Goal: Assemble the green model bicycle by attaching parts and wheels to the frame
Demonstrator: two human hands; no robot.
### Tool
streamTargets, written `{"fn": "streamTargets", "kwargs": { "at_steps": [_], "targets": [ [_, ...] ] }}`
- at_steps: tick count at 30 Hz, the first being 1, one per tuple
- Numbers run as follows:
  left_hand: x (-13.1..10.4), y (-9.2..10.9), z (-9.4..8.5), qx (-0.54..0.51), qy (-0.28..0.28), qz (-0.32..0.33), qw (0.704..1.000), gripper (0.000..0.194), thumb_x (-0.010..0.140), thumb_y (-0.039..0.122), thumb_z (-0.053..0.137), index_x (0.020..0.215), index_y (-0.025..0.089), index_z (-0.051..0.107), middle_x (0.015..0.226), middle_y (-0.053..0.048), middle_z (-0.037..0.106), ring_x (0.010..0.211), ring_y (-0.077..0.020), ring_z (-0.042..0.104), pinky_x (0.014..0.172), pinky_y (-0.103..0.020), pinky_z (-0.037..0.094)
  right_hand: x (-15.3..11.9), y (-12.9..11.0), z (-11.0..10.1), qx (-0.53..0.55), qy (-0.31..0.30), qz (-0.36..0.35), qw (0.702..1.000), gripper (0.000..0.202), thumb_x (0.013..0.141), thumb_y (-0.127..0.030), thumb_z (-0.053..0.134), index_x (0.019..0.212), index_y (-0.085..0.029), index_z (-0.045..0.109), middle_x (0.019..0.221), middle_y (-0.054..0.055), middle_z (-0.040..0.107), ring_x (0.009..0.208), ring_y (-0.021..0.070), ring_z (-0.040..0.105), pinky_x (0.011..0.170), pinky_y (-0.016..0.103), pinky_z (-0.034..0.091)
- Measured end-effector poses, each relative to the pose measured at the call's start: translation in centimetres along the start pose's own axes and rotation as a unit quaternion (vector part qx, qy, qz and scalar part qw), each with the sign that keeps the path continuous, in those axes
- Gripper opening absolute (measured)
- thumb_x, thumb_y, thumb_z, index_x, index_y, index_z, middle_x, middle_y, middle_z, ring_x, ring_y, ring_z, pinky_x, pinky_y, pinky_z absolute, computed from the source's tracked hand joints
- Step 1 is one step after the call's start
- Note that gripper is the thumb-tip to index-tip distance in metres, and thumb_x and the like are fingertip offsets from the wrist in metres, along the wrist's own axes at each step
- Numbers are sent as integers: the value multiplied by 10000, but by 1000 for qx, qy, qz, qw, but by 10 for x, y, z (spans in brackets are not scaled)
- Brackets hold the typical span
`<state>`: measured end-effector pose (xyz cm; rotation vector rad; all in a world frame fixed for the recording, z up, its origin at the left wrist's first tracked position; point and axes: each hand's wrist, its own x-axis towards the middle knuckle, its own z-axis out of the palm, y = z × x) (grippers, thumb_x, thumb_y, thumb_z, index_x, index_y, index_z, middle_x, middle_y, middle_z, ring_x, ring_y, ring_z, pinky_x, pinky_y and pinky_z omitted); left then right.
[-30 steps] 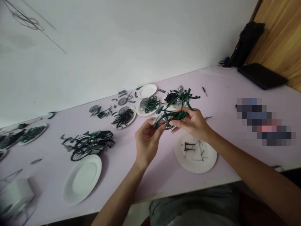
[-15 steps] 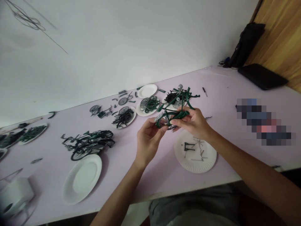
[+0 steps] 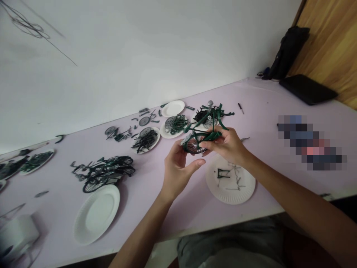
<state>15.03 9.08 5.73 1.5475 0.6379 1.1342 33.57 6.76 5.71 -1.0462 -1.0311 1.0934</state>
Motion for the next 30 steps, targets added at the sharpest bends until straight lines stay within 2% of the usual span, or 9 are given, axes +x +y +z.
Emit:
{"fn": "streamTargets", "kwargs": {
  "at_steps": [7, 14, 18, 24, 28, 30],
  "targets": [
    [-1, 1, 6, 25, 33, -10, 999, 363, 783, 301, 896, 1044, 198, 665, 967, -20, 684, 869, -146, 575, 776, -271, 459, 0, -1, 2, -42, 12, -30, 999, 361, 657, -354, 949, 902, -211, 724, 867, 26, 766, 789, 204, 743, 676, 312, 648],
    [-1, 3, 7, -37, 16, -23, 999, 378, 778, 280, 900, 1055, 178, 665, 1026, -55, 724, 968, -178, 657, 887, -302, 526, 0, -2, 4, -44, -10, -18, 999, 358, 687, -401, 927, 881, -204, 700, 884, 36, 741, 821, 193, 700, 709, 311, 620],
    [0, 2, 5, -43, 2, -16, 999, 366, 797, 275, 882, 1077, 182, 664, 1036, -54, 715, 977, -176, 653, 880, -292, 524, -1, -2, 5, -30, -6, -18, 999, 355, 693, -377, 929, 912, -211, 705, 891, 29, 749, 835, 194, 718, 733, 317, 635],
    [4, -6, 1, -36, 11, -28, 999, 389, 783, 340, 888, 1057, 163, 675, 1014, -70, 713, 965, -187, 644, 858, -297, 516, 0, 4, 11, -18, 7, 4, 1000, 388, 664, -413, 940, 907, -204, 721, 922, 48, 770, 888, 226, 747, 746, 338, 651],
    [9, -4, -1, -43, 29, -59, 997, 351, 763, 337, 883, 967, 153, 665, 926, -44, 695, 868, -160, 616, 796, -283, 496, 1, -4, 9, -60, -5, 22, 998, 404, 701, -454, 912, 942, -196, 716, 966, 70, 770, 928, 233, 743, 777, 341, 632],
    [12, -3, -2, -42, 46, -76, 995, 317, 765, 327, 868, 909, 154, 646, 865, -21, 667, 809, -141, 588, 752, -270, 477, 0, -12, 5, -99, 4, 29, 995, 421, 717, -462, 899, 967, -193, 694, 948, 70, 758, 844, 207, 726, 715, 322, 609]
  ]
}}
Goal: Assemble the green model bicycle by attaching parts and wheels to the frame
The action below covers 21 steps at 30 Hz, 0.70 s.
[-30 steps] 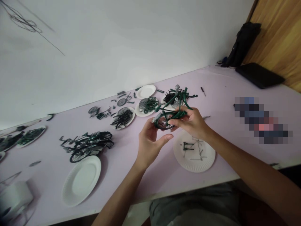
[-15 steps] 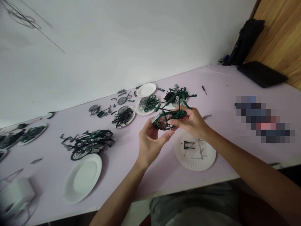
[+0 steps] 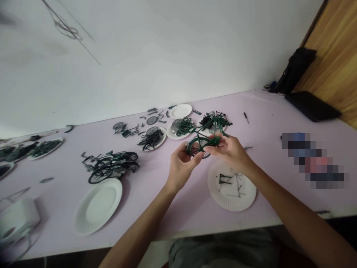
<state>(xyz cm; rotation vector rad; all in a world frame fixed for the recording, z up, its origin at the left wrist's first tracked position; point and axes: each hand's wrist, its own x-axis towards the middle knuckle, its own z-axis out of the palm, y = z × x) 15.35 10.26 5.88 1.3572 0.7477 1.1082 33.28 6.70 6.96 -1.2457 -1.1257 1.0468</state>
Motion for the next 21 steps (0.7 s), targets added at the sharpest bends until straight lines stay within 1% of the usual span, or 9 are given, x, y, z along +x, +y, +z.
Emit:
{"fn": "streamTargets", "kwargs": {
  "at_steps": [3, 6, 8, 10, 14, 16, 18, 21],
  "targets": [
    [3, 1, -1, -10, 5, -4, 1000, 321, 749, 323, 872, 877, 154, 632, 846, -13, 655, 800, -136, 586, 757, -267, 477, 0, -9, -7, -39, 35, -4, 999, 426, 737, -480, 875, 960, -188, 659, 795, 31, 694, 661, 159, 645, 595, 300, 554],
    [3, -2, 0, -7, -4, 1, 1000, 319, 761, 327, 864, 866, 159, 614, 851, -16, 661, 814, -142, 603, 778, -274, 491, 0, -11, -9, -51, 22, -2, 998, 422, 760, -516, 843, 929, -180, 650, 695, 0, 624, 590, 139, 587, 547, 289, 517],
    [2, -4, 0, 9, -3, 15, 1000, 303, 777, 308, 853, 890, 163, 612, 879, -20, 673, 836, -145, 620, 808, -281, 506, 0, -11, -8, -65, 11, 6, 998, 429, 754, -529, 840, 909, -173, 658, 682, 0, 615, 581, 136, 574, 538, 286, 507],
    [0, -4, -1, 24, 0, 44, 999, 301, 789, 283, 846, 954, 170, 621, 928, -30, 692, 878, -154, 644, 853, -294, 520, 0, -10, -7, -71, 2, 8, 997, 436, 737, -523, 852, 918, -169, 672, 678, 0, 616, 587, 141, 578, 549, 293, 516],
    [-1, -2, -6, 72, -17, 120, 990, 354, 828, 260, 830, 1107, 188, 623, 1043, -64, 713, 943, -176, 664, 877, -316, 534, -1, -10, -6, -60, -13, -13, 998, 401, 770, -464, 837, 1002, -178, 678, 701, 6, 646, 647, 170, 634, 624, 322, 558],
    [0, -1, -8, 103, -29, 154, 982, 345, 853, 243, 811, 1139, 193, 624, 1082, -76, 708, 964, -184, 662, 883, -325, 534, -1, -10, -7, -65, -13, -27, 997, 348, 784, -436, 826, 970, -185, 674, 721, 14, 662, 681, 182, 657, 653, 331, 572],
    [0, 0, -10, 119, -38, 175, 977, 347, 874, 227, 791, 1175, 200, 621, 1127, -84, 700, 1007, -194, 663, 917, -341, 533, 0, -9, -8, -74, -15, -37, 996, 307, 788, -422, 822, 926, -191, 674, 736, 20, 668, 705, 189, 668, 671, 336, 578],
    [0, 1, -11, 128, -46, 195, 971, 375, 895, 240, 782, 1228, 212, 614, 1162, -88, 697, 1042, -202, 665, 943, -351, 535, 0, -8, -10, -75, -17, -43, 996, 298, 796, -408, 821, 962, -201, 687, 771, 20, 681, 725, 190, 675, 694, 340, 584]
  ]
}}
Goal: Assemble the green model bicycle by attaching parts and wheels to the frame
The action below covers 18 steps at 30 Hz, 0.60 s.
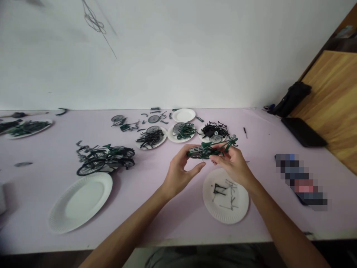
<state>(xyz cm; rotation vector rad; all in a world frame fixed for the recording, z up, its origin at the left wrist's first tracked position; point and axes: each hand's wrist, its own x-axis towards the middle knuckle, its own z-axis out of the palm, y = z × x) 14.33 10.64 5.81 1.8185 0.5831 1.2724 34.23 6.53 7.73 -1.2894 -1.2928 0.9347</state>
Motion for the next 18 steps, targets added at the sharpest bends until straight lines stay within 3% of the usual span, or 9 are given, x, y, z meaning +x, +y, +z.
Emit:
{"fn": "streamTargets", "kwargs": {
  "at_steps": [5, 10, 18],
  "targets": [
    [-1, 0, 0, 28, 20, 27, 999, 347, 897, 277, 793, 1192, 215, 620, 1132, -84, 715, 1019, -199, 683, 911, -332, 552, 0, -1, 2, 3, -9, 8, 1000, 344, 769, -418, 837, 974, -192, 677, 862, 42, 719, 757, 194, 680, 721, 346, 591],
    [-2, -4, -3, 104, 43, 62, 992, 309, 899, 229, 787, 1153, 209, 613, 1050, -62, 706, 926, -169, 676, 850, -302, 571, 0, 4, 5, -42, -12, 52, 998, 426, 823, -522, 767, 1064, -182, 680, 1086, 111, 756, 998, 257, 717, 879, 393, 580],
    [-1, -7, -5, 170, 52, 148, 973, 345, 904, 129, 764, 1183, 203, 576, 1070, -59, 681, 970, -160, 696, 861, -281, 604, -2, 8, 0, -132, -37, 98, 986, 340, 887, -503, 711, 1028, -194, 728, 1099, 111, 754, 1030, 279, 707, 929, 419, 522]
  ]
}}
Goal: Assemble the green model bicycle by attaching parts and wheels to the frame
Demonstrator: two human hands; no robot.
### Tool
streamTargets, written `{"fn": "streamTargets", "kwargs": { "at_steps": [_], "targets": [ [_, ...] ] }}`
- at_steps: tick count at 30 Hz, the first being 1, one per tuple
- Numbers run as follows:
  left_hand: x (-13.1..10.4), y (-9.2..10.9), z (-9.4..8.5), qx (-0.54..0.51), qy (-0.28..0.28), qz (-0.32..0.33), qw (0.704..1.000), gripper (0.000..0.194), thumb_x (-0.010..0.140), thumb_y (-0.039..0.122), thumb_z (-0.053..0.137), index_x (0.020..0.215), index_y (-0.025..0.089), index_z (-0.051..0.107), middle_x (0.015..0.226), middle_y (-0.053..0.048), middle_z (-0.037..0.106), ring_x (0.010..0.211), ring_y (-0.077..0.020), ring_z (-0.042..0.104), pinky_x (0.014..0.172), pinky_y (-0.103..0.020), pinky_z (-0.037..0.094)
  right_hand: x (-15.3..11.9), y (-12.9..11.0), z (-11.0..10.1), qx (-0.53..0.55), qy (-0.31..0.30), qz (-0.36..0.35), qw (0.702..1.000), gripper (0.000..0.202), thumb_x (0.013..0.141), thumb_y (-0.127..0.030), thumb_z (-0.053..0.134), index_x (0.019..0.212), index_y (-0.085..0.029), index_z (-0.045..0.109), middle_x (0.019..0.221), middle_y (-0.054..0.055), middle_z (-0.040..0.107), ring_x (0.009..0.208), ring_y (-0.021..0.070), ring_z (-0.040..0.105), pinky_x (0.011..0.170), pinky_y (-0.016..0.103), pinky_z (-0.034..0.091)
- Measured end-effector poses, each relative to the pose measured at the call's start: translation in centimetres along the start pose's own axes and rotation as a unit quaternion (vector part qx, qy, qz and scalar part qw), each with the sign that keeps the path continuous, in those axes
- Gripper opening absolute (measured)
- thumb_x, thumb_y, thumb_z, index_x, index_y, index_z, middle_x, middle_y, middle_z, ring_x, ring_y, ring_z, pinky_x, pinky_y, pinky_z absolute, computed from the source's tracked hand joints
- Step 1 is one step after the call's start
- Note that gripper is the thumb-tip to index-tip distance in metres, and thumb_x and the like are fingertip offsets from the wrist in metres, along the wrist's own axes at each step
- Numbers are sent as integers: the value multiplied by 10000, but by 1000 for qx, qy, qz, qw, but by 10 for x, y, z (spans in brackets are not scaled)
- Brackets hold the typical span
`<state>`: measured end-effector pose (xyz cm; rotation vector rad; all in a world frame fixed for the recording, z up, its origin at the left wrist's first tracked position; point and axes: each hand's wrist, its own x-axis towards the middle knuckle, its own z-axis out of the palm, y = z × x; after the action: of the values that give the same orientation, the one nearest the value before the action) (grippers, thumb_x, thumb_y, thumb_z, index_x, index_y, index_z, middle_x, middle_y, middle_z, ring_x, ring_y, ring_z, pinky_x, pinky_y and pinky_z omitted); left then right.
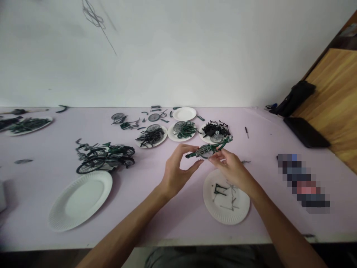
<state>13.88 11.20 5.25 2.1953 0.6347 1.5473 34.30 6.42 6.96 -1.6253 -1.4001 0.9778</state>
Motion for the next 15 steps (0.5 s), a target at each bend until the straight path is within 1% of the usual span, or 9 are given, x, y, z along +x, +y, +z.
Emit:
{"fn": "streamTargets", "kwargs": {
  "at_steps": [2, 3, 5, 7, 8, 10, 12, 13, 15],
  "targets": [
    [-1, -2, 0, 28, 9, 31, 999, 338, 932, 116, 723, 1219, 193, 562, 1081, -75, 674, 970, -166, 690, 844, -281, 605, -3, -4, -2, -24, -1, 13, 1000, 374, 894, -554, 701, 966, -187, 719, 1023, 105, 745, 949, 261, 702, 870, 399, 528],
    [-1, -3, -1, 50, 6, 44, 998, 344, 946, 114, 700, 1247, 186, 550, 1091, -87, 674, 975, -175, 686, 841, -292, 606, -5, -6, -3, -20, -16, 15, 1000, 396, 895, -580, 696, 936, -186, 709, 977, 98, 736, 908, 248, 694, 839, 385, 531],
    [-2, -4, -2, 97, -17, 69, 993, 375, 970, 117, 663, 1310, 168, 515, 1112, -115, 680, 989, -202, 679, 846, -331, 608, -9, -10, -2, 28, -78, -1, 997, 429, 900, -615, 685, 898, -186, 695, 929, 88, 720, 879, 228, 678, 820, 367, 534],
    [-3, -4, -4, 135, -42, 97, 985, 401, 981, 107, 635, 1351, 146, 487, 1121, -138, 687, 1001, -228, 672, 855, -371, 606, -11, -11, 0, 107, -147, -26, 983, 444, 911, -631, 672, 924, -188, 705, 992, 98, 725, 935, 230, 680, 862, 374, 536],
    [-3, -3, -4, 145, -49, 110, 982, 412, 981, 103, 630, 1363, 134, 478, 1118, -145, 691, 1006, -237, 670, 861, -383, 604, -11, -11, 2, 138, -159, -28, 977, 453, 911, -640, 670, 916, -189, 708, 1016, 102, 727, 958, 234, 683, 883, 383, 534],
    [-3, -2, -4, 151, -55, 129, 978, 427, 983, 104, 630, 1378, 120, 467, 1112, -151, 695, 1016, -244, 668, 875, -393, 601, -11, -9, 6, 163, -144, -12, 976, 485, 892, -668, 680, 847, -186, 706, 972, 102, 727, 946, 240, 691, 885, 393, 531],
    [-3, -1, -3, 147, -62, 131, 979, 437, 991, 124, 632, 1390, 132, 457, 1116, -146, 700, 1024, -243, 671, 881, -393, 601, -10, -6, 9, 158, -118, 11, 980, 511, 864, -688, 700, 781, -183, 702, 882, 90, 717, 903, 240, 696, 861, 391, 528],
    [-3, -1, -3, 138, -65, 121, 981, 439, 994, 135, 634, 1394, 148, 454, 1121, -139, 702, 1024, -239, 676, 879, -390, 603, -10, -4, 11, 153, -114, 14, 982, 510, 856, -687, 709, 777, -183, 709, 865, 86, 716, 900, 240, 697, 855, 387, 528],
    [-4, 0, -1, 103, -64, 71, 990, 439, 986, 146, 654, 1381, 191, 469, 1134, -118, 703, 1022, -227, 688, 879, -378, 610, -9, -3, 13, 151, -118, 3, 981, 458, 853, -646, 735, 827, -188, 733, 909, 85, 734, 944, 242, 702, 864, 375, 531]
  ]
}}
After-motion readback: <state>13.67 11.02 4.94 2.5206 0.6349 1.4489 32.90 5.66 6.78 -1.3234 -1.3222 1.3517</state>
